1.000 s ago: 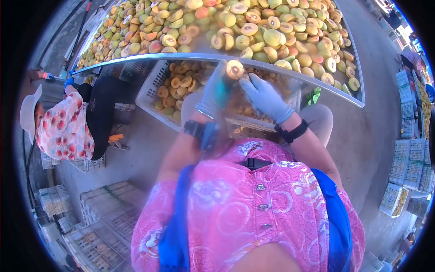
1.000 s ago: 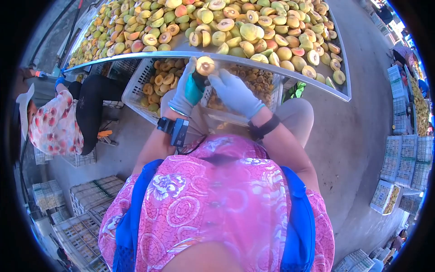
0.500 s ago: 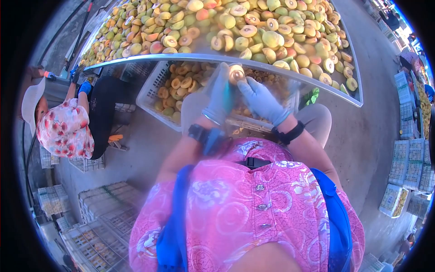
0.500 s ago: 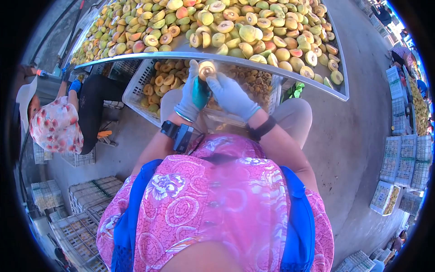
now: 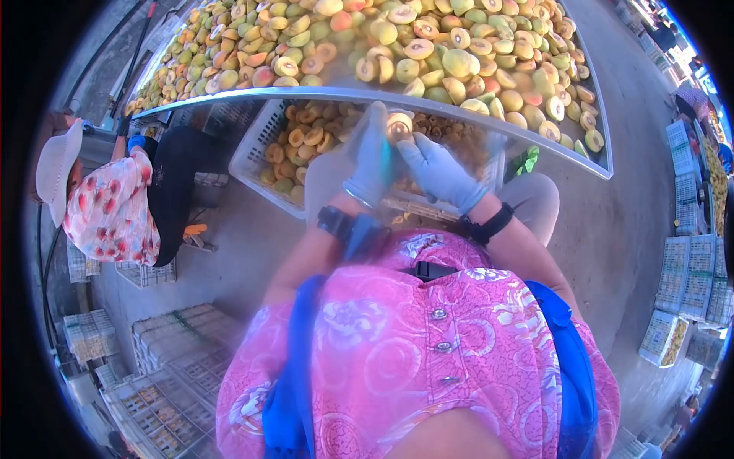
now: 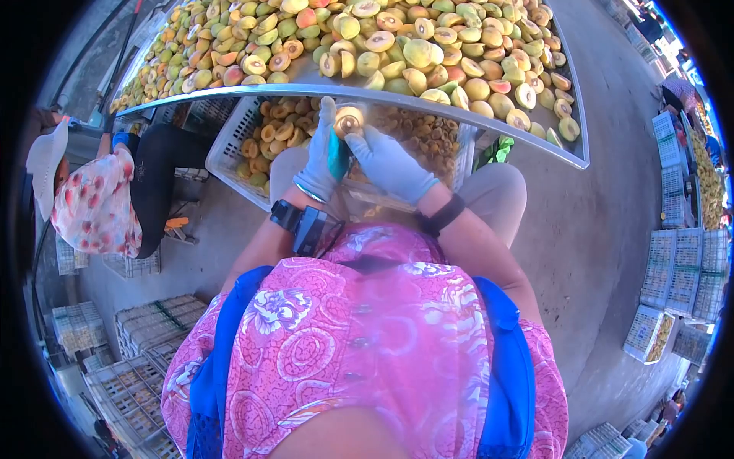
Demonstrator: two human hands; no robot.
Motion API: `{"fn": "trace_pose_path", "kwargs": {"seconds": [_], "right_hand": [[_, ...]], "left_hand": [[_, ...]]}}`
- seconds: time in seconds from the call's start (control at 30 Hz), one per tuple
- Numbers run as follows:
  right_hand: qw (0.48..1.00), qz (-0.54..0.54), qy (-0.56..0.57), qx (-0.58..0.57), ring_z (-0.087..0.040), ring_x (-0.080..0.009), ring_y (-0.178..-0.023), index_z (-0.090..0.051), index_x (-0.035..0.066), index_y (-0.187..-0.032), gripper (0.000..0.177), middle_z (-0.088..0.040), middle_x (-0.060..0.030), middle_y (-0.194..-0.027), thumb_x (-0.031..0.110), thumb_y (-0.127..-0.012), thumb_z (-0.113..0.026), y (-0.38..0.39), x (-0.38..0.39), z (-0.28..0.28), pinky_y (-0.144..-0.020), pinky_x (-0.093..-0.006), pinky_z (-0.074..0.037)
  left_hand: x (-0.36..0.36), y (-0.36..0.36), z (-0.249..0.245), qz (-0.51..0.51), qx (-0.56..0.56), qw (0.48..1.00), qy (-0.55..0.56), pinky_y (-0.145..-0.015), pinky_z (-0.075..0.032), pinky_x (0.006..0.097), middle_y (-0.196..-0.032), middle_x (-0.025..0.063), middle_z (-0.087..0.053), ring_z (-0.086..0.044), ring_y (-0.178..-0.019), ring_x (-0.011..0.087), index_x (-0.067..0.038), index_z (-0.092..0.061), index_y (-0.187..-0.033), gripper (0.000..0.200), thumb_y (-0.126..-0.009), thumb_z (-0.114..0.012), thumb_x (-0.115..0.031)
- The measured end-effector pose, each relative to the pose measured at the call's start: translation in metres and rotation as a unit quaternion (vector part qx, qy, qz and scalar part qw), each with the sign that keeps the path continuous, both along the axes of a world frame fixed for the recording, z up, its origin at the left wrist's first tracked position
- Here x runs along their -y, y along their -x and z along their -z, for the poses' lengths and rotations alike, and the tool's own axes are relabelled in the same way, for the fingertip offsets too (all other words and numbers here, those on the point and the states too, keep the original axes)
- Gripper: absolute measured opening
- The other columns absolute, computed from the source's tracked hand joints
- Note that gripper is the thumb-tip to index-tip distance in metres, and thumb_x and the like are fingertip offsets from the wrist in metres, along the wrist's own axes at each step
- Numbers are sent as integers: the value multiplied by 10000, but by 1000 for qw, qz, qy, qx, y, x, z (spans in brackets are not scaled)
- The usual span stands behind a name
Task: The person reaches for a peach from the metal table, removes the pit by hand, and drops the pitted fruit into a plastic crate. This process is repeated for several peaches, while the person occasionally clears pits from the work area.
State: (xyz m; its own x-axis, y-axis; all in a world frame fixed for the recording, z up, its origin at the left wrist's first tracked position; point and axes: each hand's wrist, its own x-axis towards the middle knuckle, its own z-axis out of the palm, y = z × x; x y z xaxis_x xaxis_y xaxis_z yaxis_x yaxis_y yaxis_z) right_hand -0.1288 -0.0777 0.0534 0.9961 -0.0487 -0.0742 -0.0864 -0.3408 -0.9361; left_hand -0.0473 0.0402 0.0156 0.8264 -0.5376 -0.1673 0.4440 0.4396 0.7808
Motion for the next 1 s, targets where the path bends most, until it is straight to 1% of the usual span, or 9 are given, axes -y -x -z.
{"fn": "trace_pose_path", "kwargs": {"seconds": [0.23,0.33,0.4,0.43,0.63,0.7,0.83,0.9,1.0], "right_hand": [[1000,0,-28,-13,-628,-330,-833,-573,-33,-1045,396,-639,-229,-910,344,-1007,-459,0,1,27,-758,-412,-473],[999,12,-28,14,-614,-292,-818,-576,-29,-1045,398,-634,-205,-901,350,-1008,-460,-2,0,33,-755,-380,-474],[988,-7,-142,-59,-439,-94,-393,-503,50,-1213,433,-518,-3,-658,423,-1008,-431,0,0,31,-343,-242,-335],[988,-5,-143,-59,-439,-94,-393,-503,50,-1213,433,-518,-3,-658,423,-1008,-431,0,1,30,-343,-242,-335],[976,-17,-192,-106,-412,-88,-376,-494,57,-1251,445,-526,0,-652,425,-1008,-442,0,1,16,-339,-241,-321],[951,-3,-284,-119,-475,-64,-711,-586,38,-1163,379,-568,4,-862,364,-1012,-465,1,2,12,-629,-226,-418],[945,30,-319,-65,-431,-45,-645,-569,68,-1185,351,-536,26,-829,356,-1009,-474,3,-3,13,-544,-201,-378],[959,54,-278,-13,-420,-48,-599,-566,88,-1139,304,-500,44,-790,347,-1004,-484,-2,-4,22,-479,-206,-359],[937,51,-333,-86,-405,-43,-567,-564,99,-1066,258,-465,55,-755,338,-999,-491,4,5,10,-437,-203,-333]], "left_hand": [[-1,-22,9,-14,147,971,-189,-642,-495,233,-896,36,-634,-603,-763,111,-34,-607,-1037,550,-972,-446,-555],[-2,-25,16,0,116,978,-171,-615,-495,239,-883,33,-633,-604,-769,109,-38,-602,-1069,550,-966,-457,-559],[-5,-19,15,9,59,986,-155,-602,-494,239,-875,34,-632,-602,-744,111,-42,-599,-1078,546,-965,-459,-558],[-5,-15,10,19,2,990,-138,-589,-494,240,-868,35,-631,-600,-720,114,-47,-595,-1086,542,-964,-461,-558],[3,-3,5,-21,-34,996,-80,-581,-500,244,-894,38,-630,-595,-692,122,-55,-591,-1105,540,-970,-446,-557],[-2,-3,9,-2,-26,998,-65,-623,-508,253,-912,39,-632,-605,-744,129,-54,-590,-1120,532,-971,-453,-545],[2,0,-3,25,-27,998,51,-763,-514,283,-974,52,-643,-618,-877,157,-54,-588,-1156,496,-969,-493,-504],[0,-7,5,27,-43,996,67,-804,-507,300,-1008,59,-645,-616,-916,171,-52,-586,-1163,463,-969,-513,-466],[-4,-9,11,16,-54,994,96,-871,-496,325,-1091,83,-640,-614,-982,203,-40,-578,-1189,422,-969,-523,-395]]}}
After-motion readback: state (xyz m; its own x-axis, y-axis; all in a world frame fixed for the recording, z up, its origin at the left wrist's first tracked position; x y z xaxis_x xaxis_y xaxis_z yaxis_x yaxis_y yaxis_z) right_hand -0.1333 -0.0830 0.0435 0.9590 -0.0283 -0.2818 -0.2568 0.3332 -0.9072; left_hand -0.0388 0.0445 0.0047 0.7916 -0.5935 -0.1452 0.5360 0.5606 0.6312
